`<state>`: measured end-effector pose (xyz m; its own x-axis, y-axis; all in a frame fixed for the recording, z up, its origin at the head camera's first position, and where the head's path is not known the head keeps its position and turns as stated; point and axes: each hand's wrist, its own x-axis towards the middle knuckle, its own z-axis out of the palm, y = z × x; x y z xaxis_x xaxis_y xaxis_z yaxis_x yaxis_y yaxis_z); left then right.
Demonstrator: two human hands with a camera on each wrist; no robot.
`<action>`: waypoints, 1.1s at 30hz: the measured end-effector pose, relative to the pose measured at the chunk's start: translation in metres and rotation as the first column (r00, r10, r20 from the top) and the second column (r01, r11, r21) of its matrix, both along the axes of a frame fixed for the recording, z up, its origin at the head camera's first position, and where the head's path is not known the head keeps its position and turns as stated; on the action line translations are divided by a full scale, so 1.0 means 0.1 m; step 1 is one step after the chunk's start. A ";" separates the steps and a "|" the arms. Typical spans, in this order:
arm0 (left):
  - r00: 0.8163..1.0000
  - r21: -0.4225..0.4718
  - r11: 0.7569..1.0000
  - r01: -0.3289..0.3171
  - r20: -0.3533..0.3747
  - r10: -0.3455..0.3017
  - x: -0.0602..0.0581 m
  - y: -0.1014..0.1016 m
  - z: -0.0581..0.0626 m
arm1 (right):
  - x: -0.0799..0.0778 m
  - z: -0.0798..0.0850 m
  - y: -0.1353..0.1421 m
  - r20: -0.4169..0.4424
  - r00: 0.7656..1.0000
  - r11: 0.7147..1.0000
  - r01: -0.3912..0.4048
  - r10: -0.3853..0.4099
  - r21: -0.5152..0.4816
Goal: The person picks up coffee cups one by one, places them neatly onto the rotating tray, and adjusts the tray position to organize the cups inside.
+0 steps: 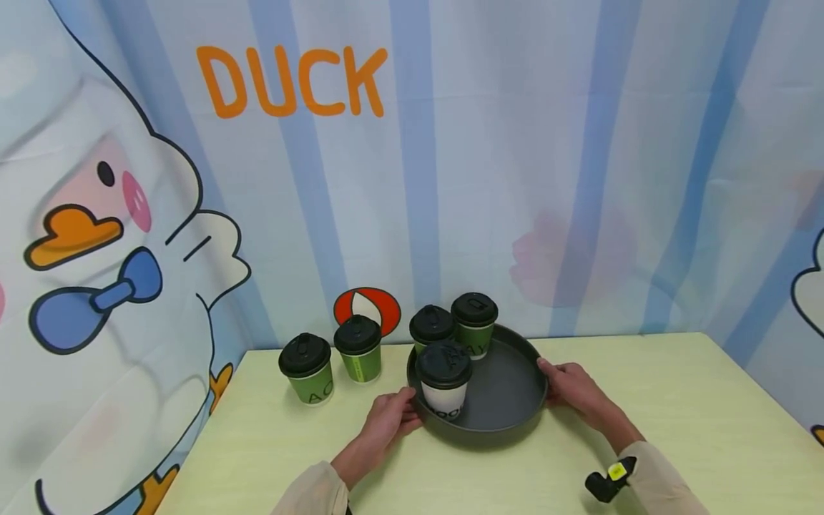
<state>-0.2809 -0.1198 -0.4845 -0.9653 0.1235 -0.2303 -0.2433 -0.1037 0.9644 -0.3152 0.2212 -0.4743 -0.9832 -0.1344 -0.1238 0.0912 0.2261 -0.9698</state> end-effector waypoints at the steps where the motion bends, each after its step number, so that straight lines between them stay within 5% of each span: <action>1: 1.000 0.000 1.000 -0.002 0.002 0.002 0.00 0.00 0.00 | 0.01 0.00 0.02 0.013 1.000 1.000 -0.027 0.027 -0.017; 12: 1.000 -0.016 1.000 -0.025 0.016 0.025 0.03 0.03 0.02 | 0.17 0.02 0.17 0.115 0.955 0.955 -0.256 0.273 -0.148; 16: 0.999 -0.024 0.999 -0.026 0.021 0.026 0.03 0.03 0.02 | 0.16 0.02 0.19 0.140 0.958 0.964 -0.234 0.251 -0.131; 24: 0.999 -0.031 0.999 -0.028 0.029 0.029 0.04 0.04 0.02 | 0.07 -0.03 0.14 0.057 0.994 0.992 -0.082 0.088 -0.098; 33: 0.999 -0.031 0.999 -0.031 0.022 0.032 0.03 0.03 0.01 | 0.12 -0.04 0.20 0.099 0.964 0.958 -0.225 0.245 -0.180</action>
